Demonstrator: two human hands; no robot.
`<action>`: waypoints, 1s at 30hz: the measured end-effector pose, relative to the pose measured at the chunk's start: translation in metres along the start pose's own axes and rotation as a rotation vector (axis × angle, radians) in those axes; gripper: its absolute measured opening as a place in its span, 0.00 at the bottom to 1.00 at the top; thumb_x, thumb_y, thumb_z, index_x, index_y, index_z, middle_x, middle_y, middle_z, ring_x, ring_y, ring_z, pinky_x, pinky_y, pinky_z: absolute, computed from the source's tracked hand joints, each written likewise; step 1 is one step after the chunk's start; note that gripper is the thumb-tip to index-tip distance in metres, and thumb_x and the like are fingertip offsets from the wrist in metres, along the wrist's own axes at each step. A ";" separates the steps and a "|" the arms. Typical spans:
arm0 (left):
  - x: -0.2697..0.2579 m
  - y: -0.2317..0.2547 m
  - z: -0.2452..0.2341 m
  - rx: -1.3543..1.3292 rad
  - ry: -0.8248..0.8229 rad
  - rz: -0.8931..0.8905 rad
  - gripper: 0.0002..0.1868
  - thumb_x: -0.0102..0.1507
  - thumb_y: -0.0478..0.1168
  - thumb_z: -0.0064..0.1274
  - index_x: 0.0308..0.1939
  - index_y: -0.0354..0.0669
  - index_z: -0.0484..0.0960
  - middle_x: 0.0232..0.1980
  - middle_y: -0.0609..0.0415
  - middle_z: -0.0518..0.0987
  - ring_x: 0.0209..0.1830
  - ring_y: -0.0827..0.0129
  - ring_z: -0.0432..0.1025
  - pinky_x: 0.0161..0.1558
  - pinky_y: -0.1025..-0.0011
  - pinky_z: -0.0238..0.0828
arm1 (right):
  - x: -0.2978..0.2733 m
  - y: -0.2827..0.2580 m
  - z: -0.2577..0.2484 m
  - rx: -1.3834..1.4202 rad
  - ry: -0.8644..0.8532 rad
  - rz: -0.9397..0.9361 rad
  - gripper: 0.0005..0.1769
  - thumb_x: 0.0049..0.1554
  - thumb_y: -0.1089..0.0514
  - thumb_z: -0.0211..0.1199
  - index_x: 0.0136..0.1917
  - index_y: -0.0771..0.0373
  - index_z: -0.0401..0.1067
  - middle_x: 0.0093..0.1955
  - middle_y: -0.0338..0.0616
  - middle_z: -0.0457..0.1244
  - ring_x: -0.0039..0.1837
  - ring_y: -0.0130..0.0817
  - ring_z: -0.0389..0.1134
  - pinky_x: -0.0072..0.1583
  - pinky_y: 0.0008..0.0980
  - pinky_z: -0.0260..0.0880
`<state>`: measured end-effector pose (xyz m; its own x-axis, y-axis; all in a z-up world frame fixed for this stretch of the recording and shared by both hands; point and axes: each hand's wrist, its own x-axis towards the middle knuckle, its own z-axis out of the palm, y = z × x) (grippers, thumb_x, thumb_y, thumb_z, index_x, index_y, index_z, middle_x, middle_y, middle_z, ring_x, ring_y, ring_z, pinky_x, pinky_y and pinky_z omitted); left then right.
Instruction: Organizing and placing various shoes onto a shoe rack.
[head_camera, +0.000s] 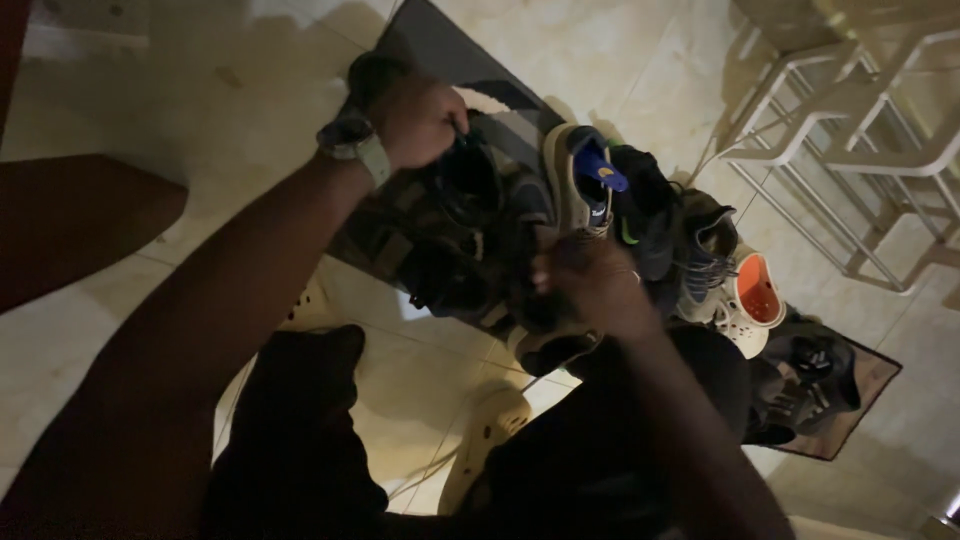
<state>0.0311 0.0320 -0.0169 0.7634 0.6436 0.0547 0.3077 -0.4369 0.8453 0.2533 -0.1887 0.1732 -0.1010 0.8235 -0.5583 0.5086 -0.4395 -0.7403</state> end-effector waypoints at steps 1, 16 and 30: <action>0.001 0.003 -0.002 0.044 -0.059 -0.076 0.12 0.63 0.26 0.50 0.37 0.41 0.89 0.38 0.41 0.82 0.31 0.49 0.70 0.33 0.47 0.71 | -0.005 -0.012 -0.010 0.161 0.076 0.138 0.08 0.56 0.64 0.67 0.51 0.66 0.76 0.44 0.49 0.71 0.45 0.37 0.73 0.48 0.35 0.73; -0.002 0.000 -0.002 -0.019 -0.051 -0.009 0.08 0.58 0.28 0.56 0.37 0.39 0.89 0.41 0.42 0.83 0.36 0.50 0.75 0.38 0.51 0.75 | 0.099 -0.023 0.026 -0.355 0.303 -0.154 0.12 0.54 0.57 0.71 0.51 0.62 0.79 0.47 0.53 0.71 0.48 0.50 0.73 0.48 0.42 0.73; -0.009 -0.003 0.004 -0.045 -0.136 -0.096 0.10 0.65 0.30 0.51 0.44 0.41 0.88 0.41 0.44 0.82 0.31 0.53 0.69 0.32 0.51 0.70 | 0.023 0.013 -0.039 1.317 0.362 0.230 0.29 0.54 0.61 0.63 0.67 0.69 0.63 0.60 0.50 0.66 0.62 0.41 0.72 0.60 0.35 0.79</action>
<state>0.0258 0.0252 -0.0215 0.8024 0.5888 -0.0969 0.3595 -0.3474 0.8661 0.2910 -0.1612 0.1657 0.2029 0.6441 -0.7375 -0.7110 -0.4210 -0.5633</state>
